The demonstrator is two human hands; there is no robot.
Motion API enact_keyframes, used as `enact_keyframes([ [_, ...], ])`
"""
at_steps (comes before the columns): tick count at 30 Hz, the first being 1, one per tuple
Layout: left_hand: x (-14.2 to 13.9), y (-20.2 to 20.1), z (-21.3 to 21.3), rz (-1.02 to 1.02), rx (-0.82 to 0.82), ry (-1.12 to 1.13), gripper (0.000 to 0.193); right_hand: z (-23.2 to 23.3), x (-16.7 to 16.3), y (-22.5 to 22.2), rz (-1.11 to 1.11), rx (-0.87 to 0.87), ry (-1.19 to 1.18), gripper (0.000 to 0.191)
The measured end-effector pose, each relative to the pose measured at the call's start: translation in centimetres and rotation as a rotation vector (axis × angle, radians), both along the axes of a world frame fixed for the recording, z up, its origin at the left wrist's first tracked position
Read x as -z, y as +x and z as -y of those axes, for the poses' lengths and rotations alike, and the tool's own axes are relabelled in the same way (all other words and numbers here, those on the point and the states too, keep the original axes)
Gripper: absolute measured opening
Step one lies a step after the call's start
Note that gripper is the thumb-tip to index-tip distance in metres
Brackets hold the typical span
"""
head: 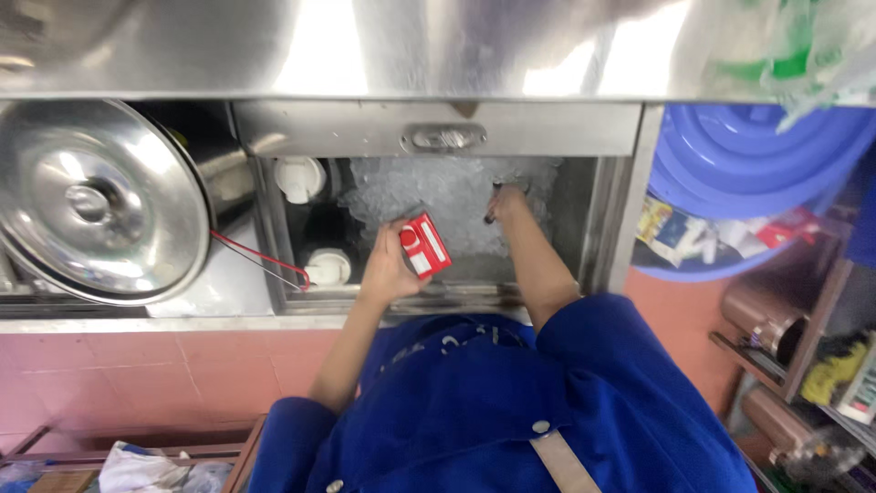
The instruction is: The person cleans a white cloth in a sink, then moves to a counter to handle a yellow container. They scoop ice from a freezer into a pitcher, rinse the pitcher, and wash a green cloth in the sink. Finally, they pour a white powder from a bag into a container.
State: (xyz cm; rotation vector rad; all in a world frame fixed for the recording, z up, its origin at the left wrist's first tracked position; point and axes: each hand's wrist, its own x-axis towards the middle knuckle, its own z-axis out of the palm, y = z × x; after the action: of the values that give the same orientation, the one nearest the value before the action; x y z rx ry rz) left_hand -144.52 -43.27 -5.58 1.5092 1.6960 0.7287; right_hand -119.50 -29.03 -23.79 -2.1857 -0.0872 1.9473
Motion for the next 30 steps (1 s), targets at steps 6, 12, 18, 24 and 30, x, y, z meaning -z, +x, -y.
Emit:
enact_keyframes([
  [6, -0.7, -0.5, 0.1, -0.053, -0.01, 0.048, 0.101, -3.2, 0.2, -5.1, -0.002, 0.017, 0.259, 0.031],
  [12, -1.4, -0.9, -0.3, -0.063, -0.018, 0.002, 0.098, -0.8, -0.6, -6.2, 0.194, -0.187, 0.525, 0.032],
  [18, -1.4, -0.6, -0.7, -0.047, 0.013, 0.025, 0.102, 5.8, 0.0, 2.1, 0.169, -0.04, -0.09, 0.033],
  [24, -0.7, -0.4, -0.2, -0.057, 0.015, 0.045, 0.101, -2.4, 4.3, 2.4, 0.015, 0.235, 0.052, 0.034],
  [30, -1.0, -0.3, 0.5, -0.05, 0.009, 0.056, 0.096, -5.1, 2.3, -3.2, 0.172, 0.259, 0.424, 0.035],
])
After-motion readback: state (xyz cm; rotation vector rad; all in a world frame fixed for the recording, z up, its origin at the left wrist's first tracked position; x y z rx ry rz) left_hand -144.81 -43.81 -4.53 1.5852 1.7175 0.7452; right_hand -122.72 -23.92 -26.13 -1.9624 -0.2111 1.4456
